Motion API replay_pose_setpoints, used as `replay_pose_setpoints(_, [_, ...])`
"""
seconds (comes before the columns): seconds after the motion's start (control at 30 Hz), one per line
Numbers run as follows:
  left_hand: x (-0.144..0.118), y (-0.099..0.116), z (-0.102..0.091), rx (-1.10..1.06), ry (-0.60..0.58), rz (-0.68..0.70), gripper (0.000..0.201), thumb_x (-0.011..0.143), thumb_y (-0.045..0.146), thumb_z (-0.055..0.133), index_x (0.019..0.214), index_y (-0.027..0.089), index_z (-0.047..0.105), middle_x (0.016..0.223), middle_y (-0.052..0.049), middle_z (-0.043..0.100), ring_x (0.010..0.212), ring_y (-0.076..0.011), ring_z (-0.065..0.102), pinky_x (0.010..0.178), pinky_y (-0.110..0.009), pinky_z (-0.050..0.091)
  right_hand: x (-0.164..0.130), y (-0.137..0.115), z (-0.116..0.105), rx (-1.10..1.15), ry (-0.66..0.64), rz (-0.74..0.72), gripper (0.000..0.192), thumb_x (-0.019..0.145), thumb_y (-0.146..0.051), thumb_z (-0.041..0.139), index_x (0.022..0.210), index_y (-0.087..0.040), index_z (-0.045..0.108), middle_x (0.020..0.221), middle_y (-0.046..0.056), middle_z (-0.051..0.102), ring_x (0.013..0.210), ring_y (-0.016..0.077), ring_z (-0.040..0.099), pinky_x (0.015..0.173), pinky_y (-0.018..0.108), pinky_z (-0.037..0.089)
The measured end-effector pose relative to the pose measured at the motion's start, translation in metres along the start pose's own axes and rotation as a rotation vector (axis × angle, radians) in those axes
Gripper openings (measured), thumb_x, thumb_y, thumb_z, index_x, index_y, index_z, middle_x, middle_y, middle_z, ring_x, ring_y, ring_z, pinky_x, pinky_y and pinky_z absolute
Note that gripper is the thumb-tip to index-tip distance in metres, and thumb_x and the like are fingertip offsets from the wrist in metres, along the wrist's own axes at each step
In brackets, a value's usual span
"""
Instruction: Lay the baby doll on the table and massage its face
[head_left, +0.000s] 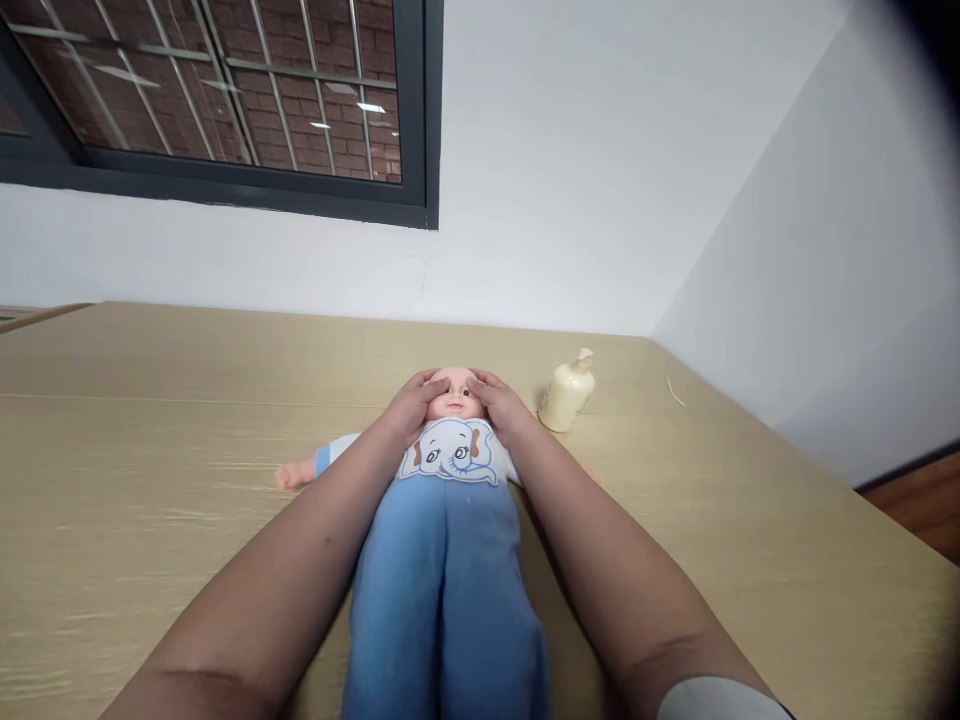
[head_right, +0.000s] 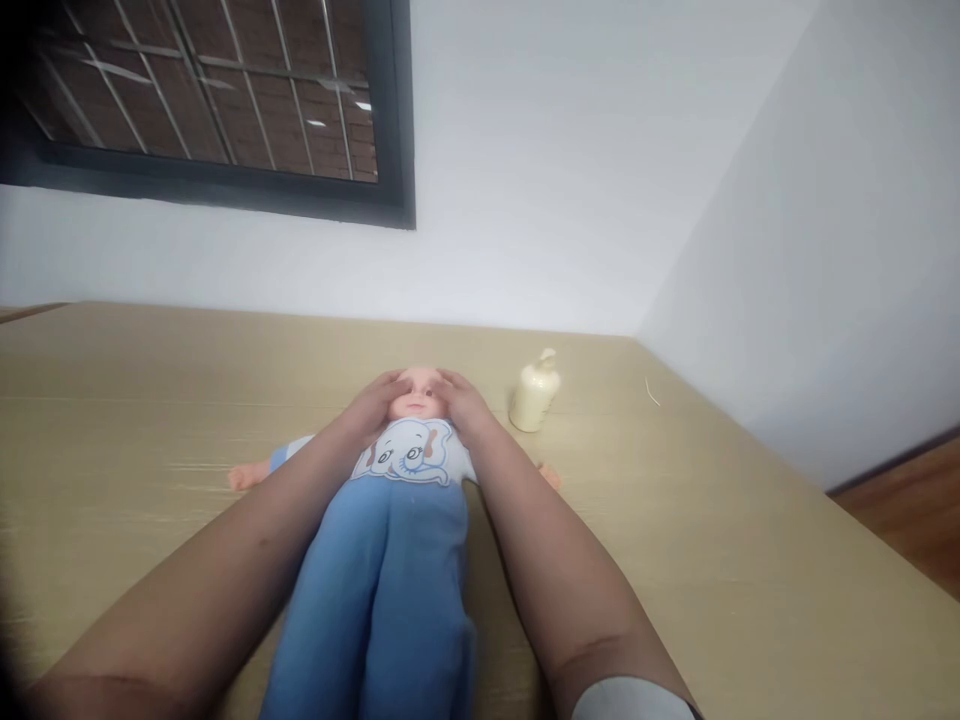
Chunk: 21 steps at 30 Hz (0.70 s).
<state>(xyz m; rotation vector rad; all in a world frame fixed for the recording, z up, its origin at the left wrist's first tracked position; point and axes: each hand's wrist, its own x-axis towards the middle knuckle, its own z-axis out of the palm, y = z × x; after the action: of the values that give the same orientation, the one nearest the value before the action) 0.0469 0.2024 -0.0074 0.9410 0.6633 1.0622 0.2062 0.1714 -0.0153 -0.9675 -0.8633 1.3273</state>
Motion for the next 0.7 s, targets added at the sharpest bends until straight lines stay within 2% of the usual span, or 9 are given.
replay_pose_setpoints(0.17, [0.001, 0.002, -0.005, -0.060, -0.086, -0.018, 0.053, 0.069, 0.024, 0.085, 0.117, 0.013, 0.065, 0.103, -0.018, 0.074, 0.090, -0.0318, 0.073, 0.081, -0.045, 0.059, -0.007, -0.008, -0.001, 0.060, -0.029, 0.051, 0.052, 0.074, -0.025, 0.077, 0.124, -0.023, 0.062, 0.112, 0.008, 0.073, 0.101, 0.0267, 0.071, 0.092, 0.044, 0.059])
replay_pose_setpoints(0.37, [-0.003, 0.005, -0.007, -0.045, -0.118, -0.016, 0.063, 0.069, 0.024, 0.083, 0.127, 0.012, 0.062, 0.113, -0.020, 0.072, 0.097, -0.0338, 0.072, 0.087, -0.048, 0.059, -0.010, -0.011, -0.006, 0.088, -0.048, 0.107, 0.070, 0.072, -0.020, 0.078, 0.138, -0.022, 0.054, 0.121, 0.010, 0.071, 0.107, 0.0271, 0.070, 0.097, 0.044, 0.057])
replay_pose_setpoints(0.43, [-0.006, 0.006, -0.007, -0.012, -0.118, -0.016, 0.071, 0.068, 0.024, 0.084, 0.134, 0.013, 0.058, 0.118, -0.020, 0.070, 0.101, -0.0341, 0.072, 0.089, -0.047, 0.059, -0.010, -0.011, -0.007, 0.052, -0.096, 0.077, 0.077, 0.071, -0.023, 0.083, 0.140, -0.022, 0.051, 0.127, 0.010, 0.069, 0.112, 0.0274, 0.069, 0.100, 0.044, 0.056])
replay_pose_setpoints(0.53, [-0.010, 0.007, -0.007, 0.070, -0.120, -0.011, 0.091, 0.064, 0.021, 0.088, 0.146, 0.015, 0.048, 0.135, -0.021, 0.062, 0.112, -0.0347, 0.068, 0.094, -0.045, 0.057, -0.011, -0.011, -0.008, -0.074, -0.236, 0.005, 0.082, 0.066, -0.029, 0.090, 0.138, -0.024, 0.052, 0.129, 0.009, 0.068, 0.113, 0.0291, 0.068, 0.099, 0.044, 0.056])
replay_pose_setpoints(0.6, [-0.012, 0.007, -0.008, 0.141, -0.132, -0.007, 0.106, 0.058, 0.019, 0.091, 0.152, 0.017, 0.042, 0.145, -0.021, 0.055, 0.120, -0.0366, 0.064, 0.097, -0.045, 0.056, -0.012, -0.012, -0.009, -0.175, -0.327, -0.027, 0.081, 0.064, -0.032, 0.092, 0.135, -0.026, 0.054, 0.126, 0.008, 0.069, 0.112, 0.0303, 0.068, 0.096, 0.044, 0.057])
replay_pose_setpoints(0.7, [-0.012, 0.008, -0.011, 0.256, -0.155, 0.014, 0.116, 0.053, 0.021, 0.093, 0.155, 0.019, 0.039, 0.148, -0.020, 0.054, 0.124, -0.0394, 0.061, 0.098, -0.048, 0.055, -0.014, -0.016, -0.013, -0.277, -0.373, -0.059, 0.077, 0.065, -0.034, 0.092, 0.132, -0.027, 0.055, 0.127, 0.008, 0.068, 0.116, 0.0307, 0.066, 0.096, 0.044, 0.057])
